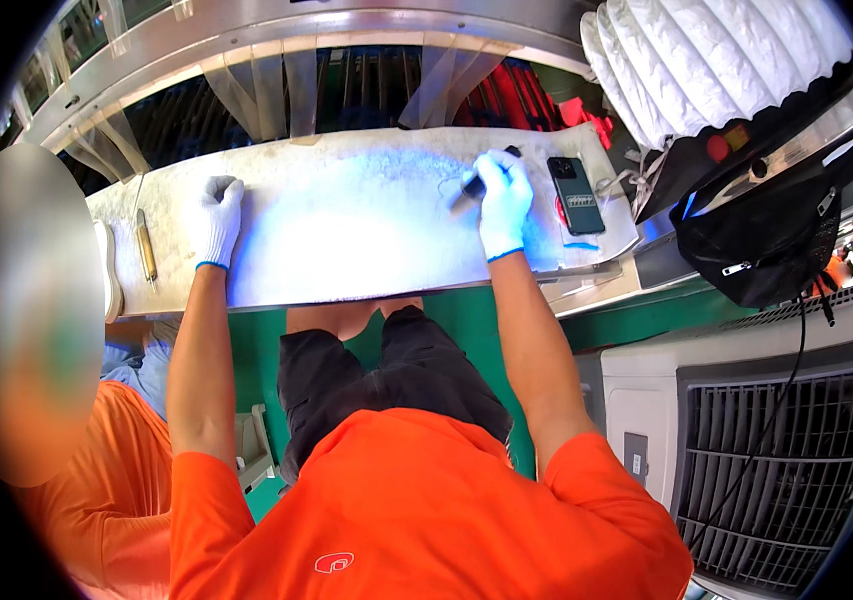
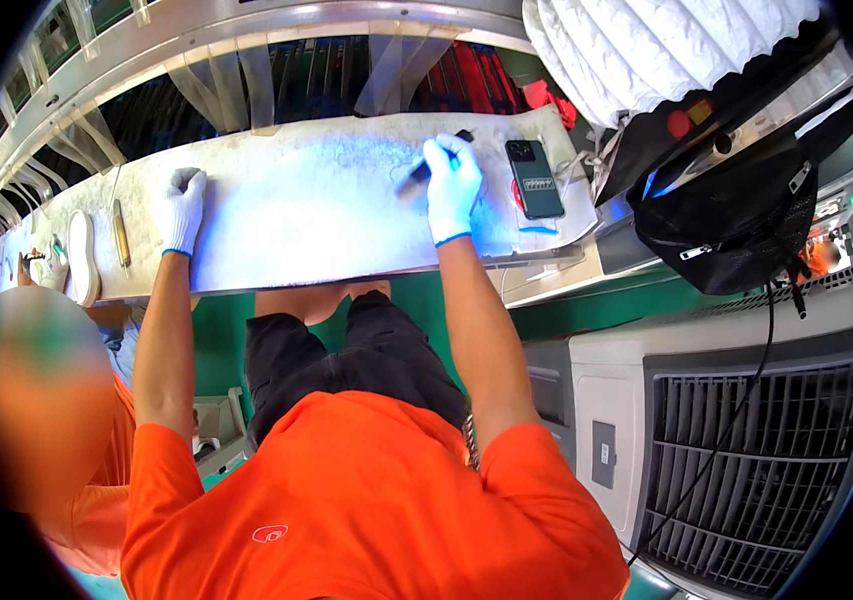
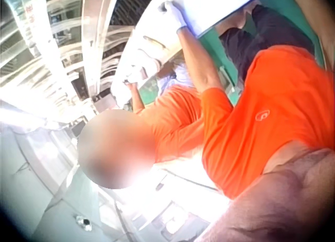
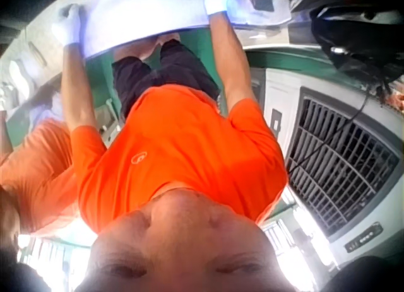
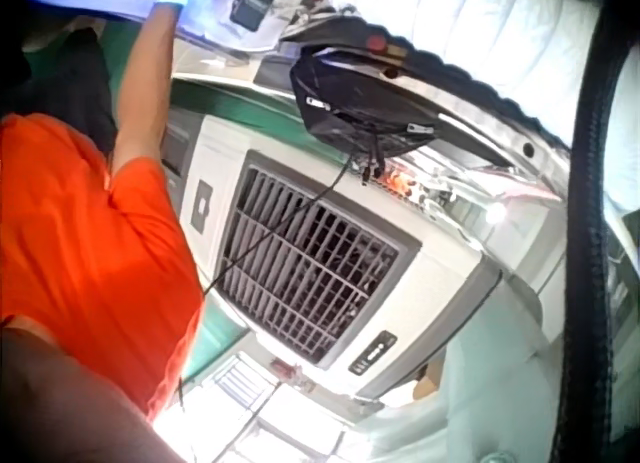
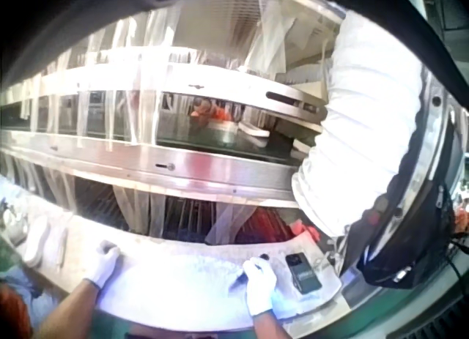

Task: The person assembles a high-top sneaker by inserting a white insole into the shoe, pressing the sole to secure it, and inspecting the fit. They handle the shoe and insole repeatedly, adjusting the tongue and sides, and place the finished shoe on the table.

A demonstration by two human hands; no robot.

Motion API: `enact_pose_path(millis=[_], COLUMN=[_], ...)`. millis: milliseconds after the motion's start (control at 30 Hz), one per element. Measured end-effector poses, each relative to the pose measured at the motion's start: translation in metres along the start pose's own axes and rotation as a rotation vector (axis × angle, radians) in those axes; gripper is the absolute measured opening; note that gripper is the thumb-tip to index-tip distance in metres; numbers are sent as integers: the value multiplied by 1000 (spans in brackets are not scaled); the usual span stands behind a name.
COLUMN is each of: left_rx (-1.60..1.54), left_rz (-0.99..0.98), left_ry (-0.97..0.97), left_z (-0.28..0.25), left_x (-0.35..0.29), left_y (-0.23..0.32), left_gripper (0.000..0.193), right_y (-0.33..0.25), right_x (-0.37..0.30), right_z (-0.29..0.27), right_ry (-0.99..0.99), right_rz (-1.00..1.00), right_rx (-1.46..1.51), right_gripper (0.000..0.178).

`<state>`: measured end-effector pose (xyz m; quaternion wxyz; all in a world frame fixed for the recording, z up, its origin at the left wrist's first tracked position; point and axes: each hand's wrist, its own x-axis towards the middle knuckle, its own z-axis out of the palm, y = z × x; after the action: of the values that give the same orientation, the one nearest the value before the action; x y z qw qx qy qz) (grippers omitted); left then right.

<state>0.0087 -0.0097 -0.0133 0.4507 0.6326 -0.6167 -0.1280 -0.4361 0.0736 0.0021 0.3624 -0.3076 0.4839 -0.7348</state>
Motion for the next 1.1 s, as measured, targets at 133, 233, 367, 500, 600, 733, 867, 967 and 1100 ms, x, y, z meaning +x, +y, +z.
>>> enact_pose_path(millis=[133, 233, 367, 500, 600, 733, 867, 967, 1100], left_rx=[-28, -18, -59, -60, -80, -74, -67, -50, 36], left_rz=[-30, -29, -32, -86, -94, -114, -132, -143, -189], left_ry=[-10, 9, -7, -50, -68, -71, -55, -52, -66], left_z=[-1, -1, -3, -5, -3, -3, -3, -3, -8], left_x=[-3, -1, -9, -12, -9, -4, -2, -2, -4], left_y=[10, 5, 24, 29, 26, 24, 29, 42, 43], left_gripper=[24, 24, 26, 26, 26, 23, 20, 17, 11], right_y=[11, -15, -43, -62, -69, -63, -43, -29, 9], right_x=[0, 1, 11, 42, 114, 232, 334, 377, 407], right_z=[-11, -27, -58, -64, -59, -69, -101, -126, -112], right_ry=[-144, -273, -275, -147, 2, 72, -76, -208, -296], right_rz=[-117, -399, -302, -548, -527, -128, 37, 101, 155], right_rx=[-468, -1056, -1409, -1658, -1573, -1833, -2074, -2091, -2080], right_gripper=[43, 46, 40, 51, 56, 60, 66, 64, 51])
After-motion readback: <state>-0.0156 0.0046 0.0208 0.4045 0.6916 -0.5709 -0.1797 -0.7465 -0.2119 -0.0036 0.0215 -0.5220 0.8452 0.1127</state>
